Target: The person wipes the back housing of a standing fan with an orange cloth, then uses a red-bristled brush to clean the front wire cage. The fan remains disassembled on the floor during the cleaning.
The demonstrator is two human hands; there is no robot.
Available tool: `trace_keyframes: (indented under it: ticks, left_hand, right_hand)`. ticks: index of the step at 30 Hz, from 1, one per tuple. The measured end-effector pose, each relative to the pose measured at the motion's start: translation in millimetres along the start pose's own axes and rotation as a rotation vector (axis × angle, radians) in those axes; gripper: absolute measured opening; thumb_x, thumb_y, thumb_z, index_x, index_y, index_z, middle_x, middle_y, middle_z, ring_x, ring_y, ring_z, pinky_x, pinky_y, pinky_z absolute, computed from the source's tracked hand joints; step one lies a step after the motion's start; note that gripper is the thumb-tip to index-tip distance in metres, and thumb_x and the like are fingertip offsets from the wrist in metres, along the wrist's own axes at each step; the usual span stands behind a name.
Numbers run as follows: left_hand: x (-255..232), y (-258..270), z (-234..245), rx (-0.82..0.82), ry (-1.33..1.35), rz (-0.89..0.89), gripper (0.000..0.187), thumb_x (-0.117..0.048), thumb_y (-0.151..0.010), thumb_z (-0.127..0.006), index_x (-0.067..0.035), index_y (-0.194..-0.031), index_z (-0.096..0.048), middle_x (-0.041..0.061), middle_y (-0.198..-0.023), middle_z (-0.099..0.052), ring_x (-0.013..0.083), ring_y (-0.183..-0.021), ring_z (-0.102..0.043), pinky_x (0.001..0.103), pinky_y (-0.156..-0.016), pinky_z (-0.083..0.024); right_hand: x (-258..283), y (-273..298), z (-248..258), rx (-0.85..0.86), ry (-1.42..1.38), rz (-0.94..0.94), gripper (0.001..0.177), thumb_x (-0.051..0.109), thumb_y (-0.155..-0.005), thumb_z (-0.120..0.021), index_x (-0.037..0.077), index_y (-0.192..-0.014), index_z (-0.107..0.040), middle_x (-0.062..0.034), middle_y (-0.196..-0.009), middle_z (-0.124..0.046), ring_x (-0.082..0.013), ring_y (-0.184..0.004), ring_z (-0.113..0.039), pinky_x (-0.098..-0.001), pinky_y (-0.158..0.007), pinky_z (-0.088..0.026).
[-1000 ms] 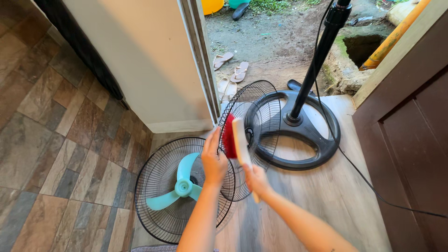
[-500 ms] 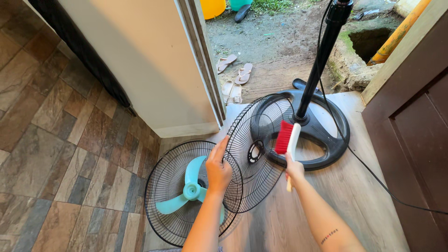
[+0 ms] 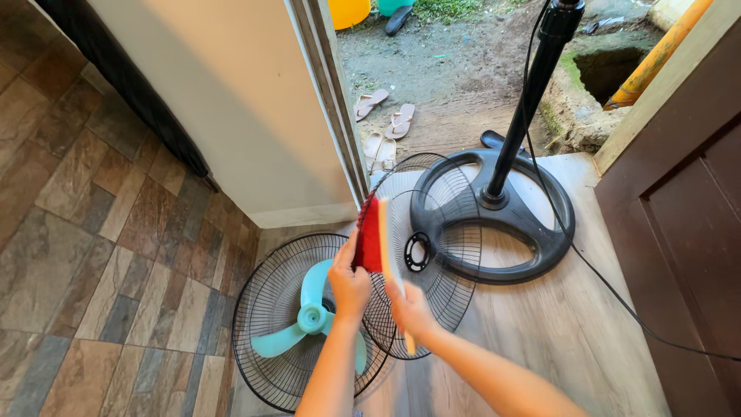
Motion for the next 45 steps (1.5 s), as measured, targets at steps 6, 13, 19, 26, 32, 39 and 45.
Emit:
trace_keyframes:
  ticks: [6,13,19,26,32,39,45]
  left_hand:
    - [-4.5,-1.0,-0.5,0.04,-0.02,-0.054,0.075,0.013,-0.069,-0.045,-0.006,-0.139,-0.061,0.023,-0.127,-0.069,0.0386,-0.117,-0.068,0.04,-0.106,-0.049]
    - [-31.2,11.9,-8.4,0.164,-0.031,-0.139,0.077,0.014,-0.067,-0.047,-0.007,-0.139,-0.063,0.024,-0.129,-0.068,0.0399,-0.122,-0.065,0.04,-0.108,-0.047]
    - [-19.7,7.5,-5.1,0.148,0.091,-0.077,0.064,0.011,-0.077,-0.054,-0.007,-0.138,-0.065,0.02,-0.132,-0.07,0.0315,-0.123,-0.067,0.036,-0.107,-0.047]
    - [25.7,-1.0,8.1,-0.059,0.212,0.068,0.044,-0.016,-0.094,-0.072,-0.005,-0.136,-0.066,0.015,-0.125,-0.073,0.0224,-0.112,-0.068,0.032,-0.099,-0.051]
    - [94.0,-6.6,23.2,-0.242,0.186,0.248,0.054,-0.038,-0.109,-0.054,-0.004,-0.152,-0.053,0.016,-0.135,-0.064,0.0193,-0.111,-0.059,0.03,-0.096,-0.047]
    - [144.5,-14.4,44.3,0.023,0.356,1.005,0.081,-0.07,-0.087,-0.055,-0.012,-0.144,-0.054,0.014,-0.11,-0.058,0.0233,-0.084,-0.06,0.037,-0.062,-0.051]
    - [175.3,0.4,49.3,0.321,0.272,1.12,0.054,-0.034,-0.077,-0.067,-0.012,-0.126,-0.059,0.01,-0.101,-0.059,0.0255,-0.075,-0.062,0.041,-0.056,-0.051]
  right_hand:
    - [-0.1,-51.8,29.6,-0.178,0.066,0.027,0.053,0.055,-0.1,-0.056,0.007,-0.079,-0.053,0.0013,-0.051,-0.049,-0.0114,-0.035,-0.045,-0.0307,-0.032,-0.035]
    - [43.2,-91.6,114.0,-0.333,-0.718,-0.329,0.053,0.069,-0.093,-0.056,0.02,-0.081,-0.041,0.0069,-0.053,-0.031,-0.0088,-0.042,-0.031,-0.0269,-0.041,-0.026]
    - [39.0,-55.2,60.8,-0.164,-0.537,-0.206,0.023,0.03,-0.093,-0.059,0.019,-0.081,-0.043,0.0052,-0.052,-0.036,-0.0119,-0.039,-0.035,-0.0314,-0.036,-0.028]
    - [11.6,22.7,-9.1,0.138,0.006,-0.083,0.042,0.048,-0.1,-0.059,0.008,-0.087,-0.052,0.002,-0.052,-0.046,-0.0088,-0.035,-0.041,-0.0278,-0.032,-0.032]
    - [-10.5,36.0,13.8,0.362,0.213,-0.168,0.039,0.047,-0.097,-0.061,0.008,-0.102,-0.062,0.0036,-0.056,-0.048,-0.0065,-0.04,-0.043,-0.026,-0.037,-0.037]
    - [-17.9,22.8,61.4,0.636,0.362,-0.033,0.049,0.045,-0.093,-0.072,0.003,-0.118,-0.071,0.0062,-0.089,-0.067,-0.0032,-0.081,-0.056,-0.0243,-0.072,-0.048]
    - [-28.3,7.7,82.9,0.669,0.591,-0.006,0.049,0.043,-0.088,-0.077,0.0,-0.113,-0.074,0.0018,-0.089,-0.073,-0.0061,-0.082,-0.061,-0.0263,-0.075,-0.052]
Point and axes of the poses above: each hand's wrist, its own y-axis away from the middle knuckle, its own z-axis out of the back of the hand, x = y × z, the point moved 2 cm from there along -y, towards the middle knuckle
